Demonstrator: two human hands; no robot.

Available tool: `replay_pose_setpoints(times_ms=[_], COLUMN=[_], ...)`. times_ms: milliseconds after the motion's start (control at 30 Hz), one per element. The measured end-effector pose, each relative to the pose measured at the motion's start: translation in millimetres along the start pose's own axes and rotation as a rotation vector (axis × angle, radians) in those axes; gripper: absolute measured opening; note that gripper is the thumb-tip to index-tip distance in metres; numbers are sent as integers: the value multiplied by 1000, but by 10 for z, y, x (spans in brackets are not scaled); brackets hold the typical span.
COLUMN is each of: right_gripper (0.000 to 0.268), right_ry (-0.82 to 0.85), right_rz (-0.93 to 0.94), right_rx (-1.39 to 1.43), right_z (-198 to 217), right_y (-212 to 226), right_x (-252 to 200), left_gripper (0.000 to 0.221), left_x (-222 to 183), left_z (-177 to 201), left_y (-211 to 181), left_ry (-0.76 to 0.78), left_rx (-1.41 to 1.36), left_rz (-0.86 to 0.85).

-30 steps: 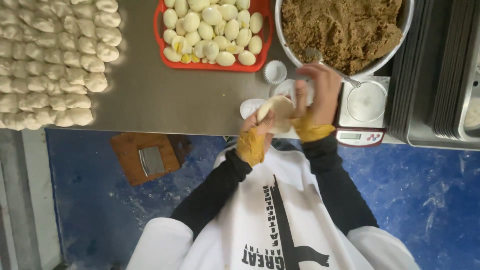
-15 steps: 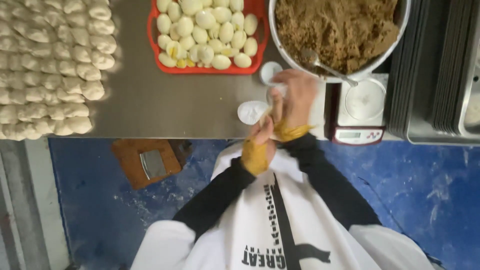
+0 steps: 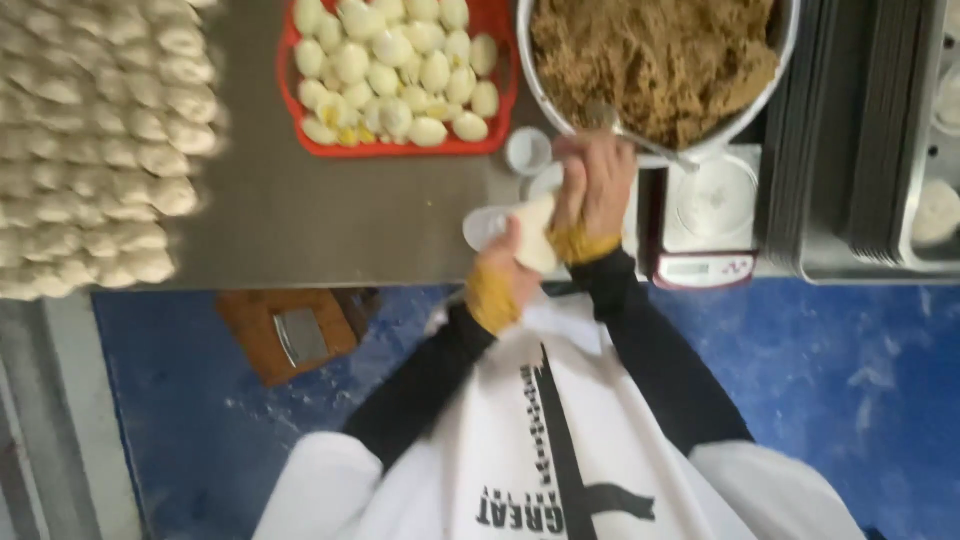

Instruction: The recorder prepares stuffed buns by flattening dough, adding meat filling with a spoon, adding a hard-boiled egg, and sealing the bun before placing it in a liner.

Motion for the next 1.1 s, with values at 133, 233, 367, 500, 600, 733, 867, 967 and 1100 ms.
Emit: replay_pose_setpoints(times_ms=[133, 233, 367, 500, 600, 733, 867, 967, 1100], right_gripper=[35, 34, 37, 44, 46, 38, 30, 30, 42], right_ry=[93, 146, 132, 170, 218, 206, 104, 45, 186], right_rz=[-232, -252, -77, -234, -426, -411, -5, -11, -411], right_rx=[167, 242, 59, 173, 317, 270, -57, -49, 100], right_z=[-188, -138, -140, -263, -377, -232, -171, -310, -513], right_y=[-328, -351, -280, -403, -598, -522, -133, -149, -655], right_x=[-20, -107, -56, 73, 32, 19, 77, 58, 47], left_gripper=[59, 59, 57, 63, 61, 60, 58, 54, 57], left_x=[41, 8, 15, 60, 22, 36, -7, 72, 68], left_z=[-52, 94, 21, 27, -19, -122, 392, 36, 529], left_y=[-152, -58, 95, -33, -80, -155, 194, 168, 202], left_ry=[-32, -52, -75, -49, -57, -98, -84, -212, -265], left_rx=[-44, -48, 30, 140, 99, 96, 815, 574, 1135], left_rz=[54, 49, 16, 67, 83, 97, 66, 29, 57])
Point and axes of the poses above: each hand's wrist, its own x-axis towards the middle knuckle, its own z-axis out of the back of the hand, y = z × x, the point moved 1 cm from there along x, towards the middle knuckle, and after that the axes turned 6 degrees about y, right-handed, at the moved point
